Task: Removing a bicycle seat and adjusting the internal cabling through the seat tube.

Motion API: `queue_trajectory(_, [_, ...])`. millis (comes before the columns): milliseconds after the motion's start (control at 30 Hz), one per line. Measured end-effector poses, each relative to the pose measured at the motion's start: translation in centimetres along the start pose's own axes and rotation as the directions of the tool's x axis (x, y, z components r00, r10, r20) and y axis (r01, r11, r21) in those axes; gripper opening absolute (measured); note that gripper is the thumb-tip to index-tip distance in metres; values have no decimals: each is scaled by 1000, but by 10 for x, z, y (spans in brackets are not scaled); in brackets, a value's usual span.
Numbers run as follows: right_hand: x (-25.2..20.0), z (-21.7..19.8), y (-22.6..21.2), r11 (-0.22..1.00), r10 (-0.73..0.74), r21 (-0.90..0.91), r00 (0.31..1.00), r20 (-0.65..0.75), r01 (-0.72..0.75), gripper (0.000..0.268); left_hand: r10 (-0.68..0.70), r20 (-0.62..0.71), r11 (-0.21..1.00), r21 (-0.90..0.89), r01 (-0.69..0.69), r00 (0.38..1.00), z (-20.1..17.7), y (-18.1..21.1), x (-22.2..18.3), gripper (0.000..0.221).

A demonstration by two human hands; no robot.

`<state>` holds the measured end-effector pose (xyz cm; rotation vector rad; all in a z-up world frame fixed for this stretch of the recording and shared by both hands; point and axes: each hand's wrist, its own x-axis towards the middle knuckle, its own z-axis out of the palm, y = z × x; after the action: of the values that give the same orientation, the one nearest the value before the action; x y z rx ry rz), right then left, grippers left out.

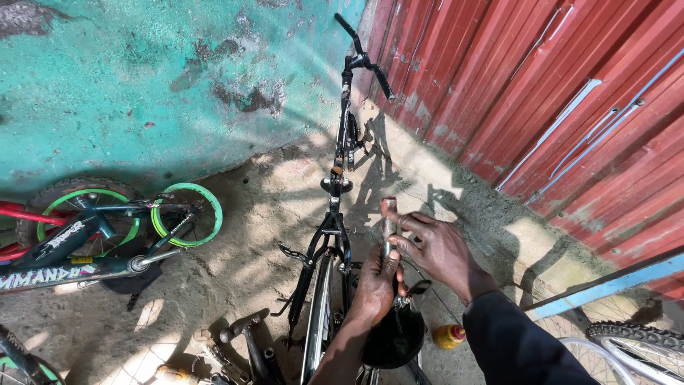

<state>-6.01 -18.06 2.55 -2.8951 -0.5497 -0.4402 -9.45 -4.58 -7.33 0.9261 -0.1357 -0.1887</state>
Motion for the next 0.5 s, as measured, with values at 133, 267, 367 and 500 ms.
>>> queue_trajectory(133, [1, -15, 0, 991, -114, 82, 990, 78, 108, 44, -17, 26, 995, -97, 20, 1000, -8, -9, 9, 22])
queue_trajectory(267, [1, -24, -3, 1000, 8, 20, 986, 167, -11, 74, -21, 63, 991, -133, 29, 998, -9, -17, 10, 22])
queue_trajectory(367, [-3, -30, -9, 973, -116, 208, 990, 75, 99, 77, -31, 114, 960, -272, 61, 993, -13, -19, 13, 28])
queue_trajectory(500, [-2, -25, -3, 960, -104, 273, 985, 140, 63, 61, -66, 58, 971, -224, 78, 996, -8, 1, 6, 34])
